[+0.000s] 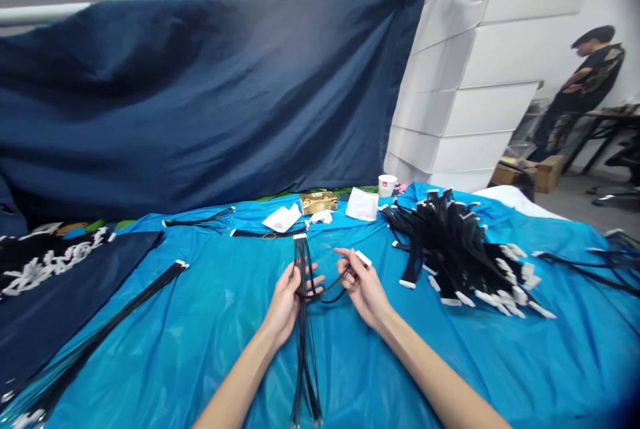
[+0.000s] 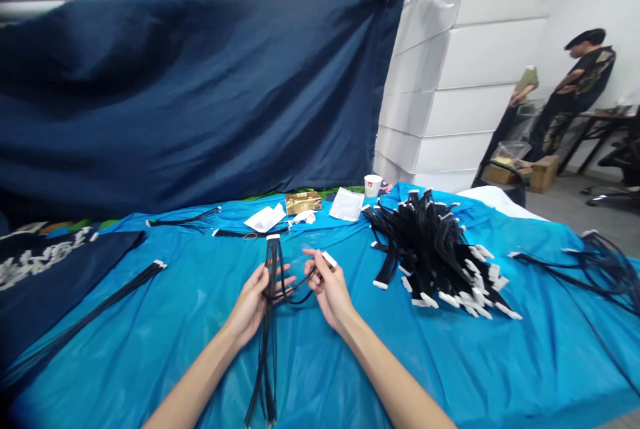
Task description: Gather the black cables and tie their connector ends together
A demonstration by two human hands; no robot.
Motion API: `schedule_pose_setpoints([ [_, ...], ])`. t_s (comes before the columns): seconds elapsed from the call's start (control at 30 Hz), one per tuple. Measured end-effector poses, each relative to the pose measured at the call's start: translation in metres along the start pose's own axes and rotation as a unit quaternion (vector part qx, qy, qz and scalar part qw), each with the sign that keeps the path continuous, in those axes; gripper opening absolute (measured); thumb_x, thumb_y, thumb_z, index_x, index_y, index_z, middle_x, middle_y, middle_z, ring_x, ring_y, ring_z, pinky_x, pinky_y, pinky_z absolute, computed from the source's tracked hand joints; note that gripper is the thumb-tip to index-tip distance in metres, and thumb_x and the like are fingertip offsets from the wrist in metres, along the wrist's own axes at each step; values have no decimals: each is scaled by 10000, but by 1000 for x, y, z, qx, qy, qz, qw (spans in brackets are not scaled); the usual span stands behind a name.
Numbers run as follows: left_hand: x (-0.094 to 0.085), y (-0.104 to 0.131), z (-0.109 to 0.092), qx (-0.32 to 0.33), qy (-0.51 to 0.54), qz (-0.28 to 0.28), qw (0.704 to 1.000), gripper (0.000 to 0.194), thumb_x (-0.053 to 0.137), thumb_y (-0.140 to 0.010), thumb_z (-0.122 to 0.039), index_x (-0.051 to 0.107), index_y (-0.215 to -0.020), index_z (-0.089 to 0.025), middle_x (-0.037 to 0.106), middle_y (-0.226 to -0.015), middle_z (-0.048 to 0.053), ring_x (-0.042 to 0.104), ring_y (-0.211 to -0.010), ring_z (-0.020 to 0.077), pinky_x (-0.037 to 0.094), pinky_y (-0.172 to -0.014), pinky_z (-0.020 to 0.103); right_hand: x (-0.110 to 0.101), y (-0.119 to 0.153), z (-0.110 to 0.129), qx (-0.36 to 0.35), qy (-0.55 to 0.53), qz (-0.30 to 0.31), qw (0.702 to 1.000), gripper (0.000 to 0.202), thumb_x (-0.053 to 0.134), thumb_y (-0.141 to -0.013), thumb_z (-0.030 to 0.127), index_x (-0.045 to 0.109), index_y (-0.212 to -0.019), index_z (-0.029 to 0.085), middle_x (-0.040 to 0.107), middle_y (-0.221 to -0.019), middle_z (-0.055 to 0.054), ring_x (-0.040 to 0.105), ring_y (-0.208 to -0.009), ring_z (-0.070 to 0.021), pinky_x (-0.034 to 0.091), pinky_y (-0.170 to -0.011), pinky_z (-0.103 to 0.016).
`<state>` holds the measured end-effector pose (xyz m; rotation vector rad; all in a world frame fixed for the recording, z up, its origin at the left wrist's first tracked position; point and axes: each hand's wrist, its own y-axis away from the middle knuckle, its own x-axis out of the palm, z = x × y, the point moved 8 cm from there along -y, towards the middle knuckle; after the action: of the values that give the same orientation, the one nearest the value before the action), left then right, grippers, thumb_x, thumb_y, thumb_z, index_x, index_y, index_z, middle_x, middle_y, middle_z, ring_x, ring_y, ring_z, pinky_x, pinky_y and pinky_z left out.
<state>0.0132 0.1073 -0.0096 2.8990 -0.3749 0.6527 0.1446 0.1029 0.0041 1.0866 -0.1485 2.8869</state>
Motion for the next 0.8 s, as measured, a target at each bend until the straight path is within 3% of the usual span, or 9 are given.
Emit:
schedule_pose_setpoints([
  [0.13, 9, 5, -4, -8, 2, 36, 999, 352, 528, -743, -329, 474, -1056, -178, 555, -1102, 138, 591, -882, 239, 445, -784, 393, -3, -2, 2, -4, -8, -2, 1000, 305, 550, -736, 400, 608, -907, 155, 460, -616, 9, 251, -450, -32, 152, -363, -153],
  [0.23, 13, 8, -7, -17, -23, 39, 999, 346, 529, -739, -346, 487, -1025, -156, 568, -1081, 154, 612, -822, 235, 465, -747, 378, -3, -4, 2, -2, 57, 13, 998, 336, 515, -746, 436, 613, -907, 157, 479, -621, 2, 306, -466, -49, 202, -368, -161],
  [0.4, 22, 14, -5, -63, -51, 54, 995, 365, 554, -713, -364, 522, -997, -138, 591, -1040, 163, 627, -756, 226, 485, -694, 347, -3, -7, 8, -60, 204, 12, 977, 406, 452, -766, 476, 596, -994, 172, 550, -728, -24, 464, -612, -102, 395, -585, -221],
  [0.57, 28, 17, -1, -69, -39, 65, 995, 389, 540, -725, -366, 516, -1045, -146, 598, -1028, 153, 619, -783, 216, 482, -714, 338, 6, -4, 2, -29, 182, 55, 981, 449, 448, -766, 480, 529, -1099, 190, 593, -820, -46, 539, -750, -150, 432, -675, -272],
  [0.7, 25, 14, 2, -45, -66, 52, 995, 425, 524, -732, -381, 501, -1085, -145, 625, -955, 133, 616, -782, 208, 491, -680, 313, 9, -1, -6, -8, 237, 70, 969, 357, 599, -675, 404, 616, -948, 175, 627, -822, -41, 559, -783, -170, 414, -744, -302],
  [0.8, 19, 11, 5, -40, -96, 37, 994, 418, 502, -737, -406, 525, -1046, -125, 638, -897, 122, 620, -750, 205, 496, -645, 307, 6, -1, -15, 9, 253, 61, 966, 261, 631, -646, 376, 652, -767, 146, 632, -737, -37, 563, -695, -155, 420, -683, -284],
])
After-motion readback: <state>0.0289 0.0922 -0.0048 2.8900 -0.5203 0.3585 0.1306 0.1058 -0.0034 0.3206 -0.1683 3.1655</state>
